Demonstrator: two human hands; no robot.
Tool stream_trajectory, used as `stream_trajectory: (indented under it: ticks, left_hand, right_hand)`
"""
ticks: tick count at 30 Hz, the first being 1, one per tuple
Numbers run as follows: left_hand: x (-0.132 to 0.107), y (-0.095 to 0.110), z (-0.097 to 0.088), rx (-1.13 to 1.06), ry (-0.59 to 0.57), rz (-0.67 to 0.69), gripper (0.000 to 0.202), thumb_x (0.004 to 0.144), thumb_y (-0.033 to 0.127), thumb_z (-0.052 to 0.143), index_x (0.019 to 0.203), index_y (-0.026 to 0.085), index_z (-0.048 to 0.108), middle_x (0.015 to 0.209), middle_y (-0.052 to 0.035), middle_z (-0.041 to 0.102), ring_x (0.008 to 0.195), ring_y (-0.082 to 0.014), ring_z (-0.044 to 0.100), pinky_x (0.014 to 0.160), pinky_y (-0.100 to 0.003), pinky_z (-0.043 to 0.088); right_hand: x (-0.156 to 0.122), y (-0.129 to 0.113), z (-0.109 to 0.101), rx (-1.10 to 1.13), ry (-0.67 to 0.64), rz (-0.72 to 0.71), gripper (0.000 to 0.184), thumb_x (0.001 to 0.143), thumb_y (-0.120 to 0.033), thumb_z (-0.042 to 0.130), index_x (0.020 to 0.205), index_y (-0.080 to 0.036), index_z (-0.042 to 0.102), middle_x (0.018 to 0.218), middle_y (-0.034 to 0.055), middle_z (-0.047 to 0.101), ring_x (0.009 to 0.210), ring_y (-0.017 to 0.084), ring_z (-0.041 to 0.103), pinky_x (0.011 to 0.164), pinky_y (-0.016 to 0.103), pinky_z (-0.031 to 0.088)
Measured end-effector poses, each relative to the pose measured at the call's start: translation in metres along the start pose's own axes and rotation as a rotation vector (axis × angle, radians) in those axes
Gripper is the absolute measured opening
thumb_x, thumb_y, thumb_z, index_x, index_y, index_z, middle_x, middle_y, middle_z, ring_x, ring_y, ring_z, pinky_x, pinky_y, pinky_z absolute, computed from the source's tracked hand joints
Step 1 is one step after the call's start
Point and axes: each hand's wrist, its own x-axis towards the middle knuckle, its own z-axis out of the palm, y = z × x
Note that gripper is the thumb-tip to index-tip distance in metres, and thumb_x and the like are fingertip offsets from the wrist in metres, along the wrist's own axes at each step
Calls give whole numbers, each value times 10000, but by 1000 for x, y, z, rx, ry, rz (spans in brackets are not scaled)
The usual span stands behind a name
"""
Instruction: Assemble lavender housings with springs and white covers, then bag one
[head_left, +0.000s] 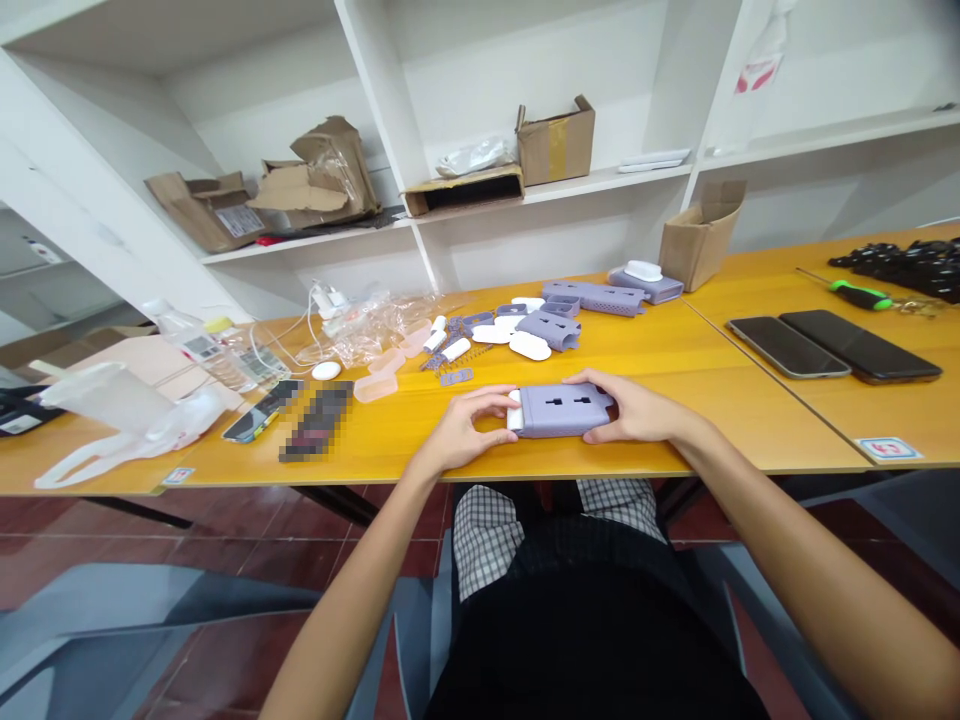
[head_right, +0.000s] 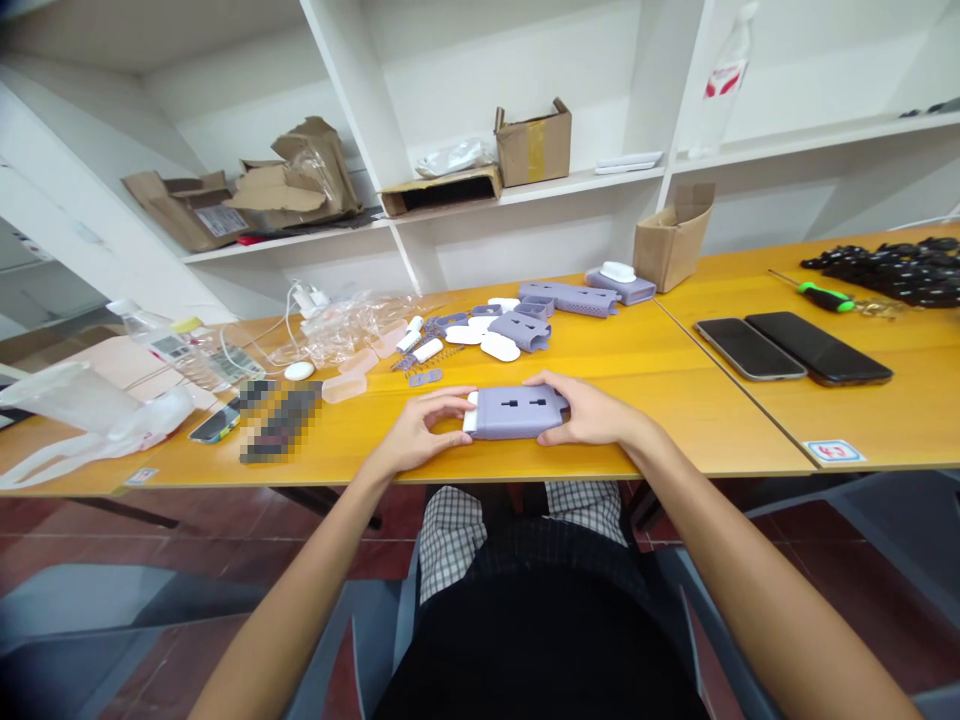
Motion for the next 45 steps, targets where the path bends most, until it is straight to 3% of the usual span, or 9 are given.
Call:
stream_trajectory:
  ticks: [4,7,10,13,23,36,45]
  left_hand:
    - [0,7,-2,204,-28,49,401,818,291,897,1198,258,773,1395,-111,698,1305,-279,656,1189,-587,460]
    - [1,9,-2,201,-57,44,378,823,307,894,1178,247,778,1379,-114,689,1270,-274,668,1159,-543,495]
    - [2,10,-1,198,-62,33,243,825,313,892,1025,221,788,1373,-114,664,1254,-274,668,1137,-512,513]
    - [2,11,-2,230,-71,37,159,843,298,874,898,205,758,1398,-106,649,1286,-281,652,1180,-535,462]
    - [2,13,0,250,-110,31,149,807,140,794,912,203,709,1479,-139,652,1400,-305,609,1185,-530,429]
    - [2,9,0,77,-93,-26,172,785,184,825,888,183,687,1424,-168,683,1292,-292,682,1142,-498,479]
    - [2,8,1,77,-77,-44,187,781,165,831,909,191,697,1397,-151,696,1334,-307,657,1162,-523,476]
  right_hand:
    - [0,3,2,-33,11,-31,775,702,-325,850,1437,-276,611,1435,106,657,1271,358,652,1112,548,506]
    - [2,2,6,-68,17,-29,847,701,-436,898,1482,-284,606,1461,117,638,1328,365,621,1168,571,460]
    - [5,1,9,-101,33,-13,940,658,-562,934,1494,-276,614,1442,133,646,1331,382,614,1169,593,455]
    - [6,2,10,-112,43,-28,940,669,-587,928,1498,-271,617,1436,140,652,1316,383,624,1151,604,469]
    - [6,4,10,-121,53,-39,917,689,-575,924,1501,-274,622,1408,142,673,1285,378,650,1147,607,477]
    - [5,3,6,-131,40,-62,922,664,-595,931,1483,-282,645,1447,137,673,1312,396,640,1158,628,460]
    - [5,4,8,-119,54,-61,889,682,-596,921,1476,-303,646,1418,125,677,1294,381,647,1146,627,472]
